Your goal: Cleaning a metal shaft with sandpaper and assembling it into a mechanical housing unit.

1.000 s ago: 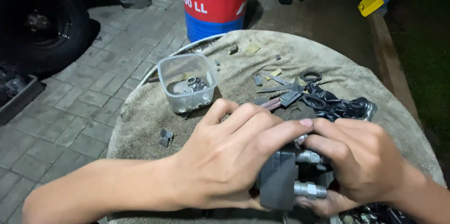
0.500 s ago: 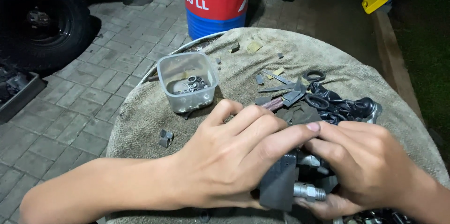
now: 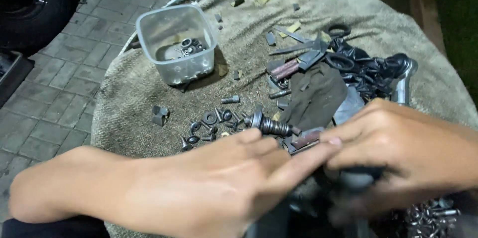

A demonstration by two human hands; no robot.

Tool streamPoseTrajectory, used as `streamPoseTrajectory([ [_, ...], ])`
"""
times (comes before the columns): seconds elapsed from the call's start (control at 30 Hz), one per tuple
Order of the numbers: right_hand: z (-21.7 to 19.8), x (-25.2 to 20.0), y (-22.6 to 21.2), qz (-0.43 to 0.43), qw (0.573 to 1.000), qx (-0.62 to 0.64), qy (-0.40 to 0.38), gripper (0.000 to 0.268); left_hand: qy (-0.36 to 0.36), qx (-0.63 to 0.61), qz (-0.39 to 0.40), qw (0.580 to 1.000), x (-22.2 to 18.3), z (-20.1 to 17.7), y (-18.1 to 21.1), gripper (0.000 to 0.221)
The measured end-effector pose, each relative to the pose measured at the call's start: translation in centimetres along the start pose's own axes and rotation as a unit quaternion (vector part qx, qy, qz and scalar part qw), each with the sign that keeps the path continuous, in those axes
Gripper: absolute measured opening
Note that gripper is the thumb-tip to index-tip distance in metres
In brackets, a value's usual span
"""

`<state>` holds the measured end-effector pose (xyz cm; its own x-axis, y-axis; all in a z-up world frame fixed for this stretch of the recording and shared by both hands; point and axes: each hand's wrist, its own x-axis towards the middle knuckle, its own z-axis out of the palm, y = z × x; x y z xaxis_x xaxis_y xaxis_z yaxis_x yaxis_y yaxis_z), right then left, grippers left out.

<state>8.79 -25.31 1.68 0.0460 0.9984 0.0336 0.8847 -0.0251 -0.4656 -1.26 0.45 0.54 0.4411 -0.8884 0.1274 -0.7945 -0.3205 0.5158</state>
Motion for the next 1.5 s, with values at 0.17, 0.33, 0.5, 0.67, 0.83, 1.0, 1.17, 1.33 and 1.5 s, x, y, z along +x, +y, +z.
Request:
streamPoseTrajectory([
  [0.17,-0.4,-0.1,0.4,0.052,0.99,-0.035,0.125,0.026,-0.065,0.007,-0.09,0.994,-0.3,-3.0,-0.1,0.137],
  [0.33,-1.0,-0.7,1.5,0.221,0.942,-0.05,0.249,0.031,0.135,0.047,-0.105,0.984,0.0,-5.1,-2.8,0.101],
  [0.5,0.1,0.2,2.9,0.226,0.966,-0.084,0.098,0.086,0.105,0.179,-0.101,0.973,1.2,-2.9,-7.2,0.074],
  [0.67,1.2,0.7,2.3,0.331,0.927,-0.135,-0.112,0.095,-0.082,0.07,-0.202,0.973,1.8,-2.2,-7.8,0.079],
  [0.83,1.0,-0.2,3.3,0.27,0.94,-0.191,-0.085,0.065,-0.047,0.034,-0.165,0.985,2.3,-2.3,-8.0,0.053],
  [1.0,0.5,-0.7,3.3,0.208,0.97,-0.108,0.065,0.051,0.118,-0.14,-0.147,0.972,2.7,-2.1,-7.6,0.029],
  [1.17,0.5,-0.9,3.2,0.243,0.952,-0.125,0.138,0.048,0.187,-0.2,-0.152,0.95,2.8,-2.4,-7.2,0.036],
  [1.33,1.1,-0.8,2.9,0.213,0.942,-0.109,0.234,0.037,0.237,-0.18,-0.086,0.951,2.3,-2.3,-7.6,0.03],
  [1.5,2.4,-0.8,3.8,0.229,0.928,-0.16,0.248,0.041,0.262,-0.018,0.026,0.965,1.7,-1.8,-7.6,0.022],
])
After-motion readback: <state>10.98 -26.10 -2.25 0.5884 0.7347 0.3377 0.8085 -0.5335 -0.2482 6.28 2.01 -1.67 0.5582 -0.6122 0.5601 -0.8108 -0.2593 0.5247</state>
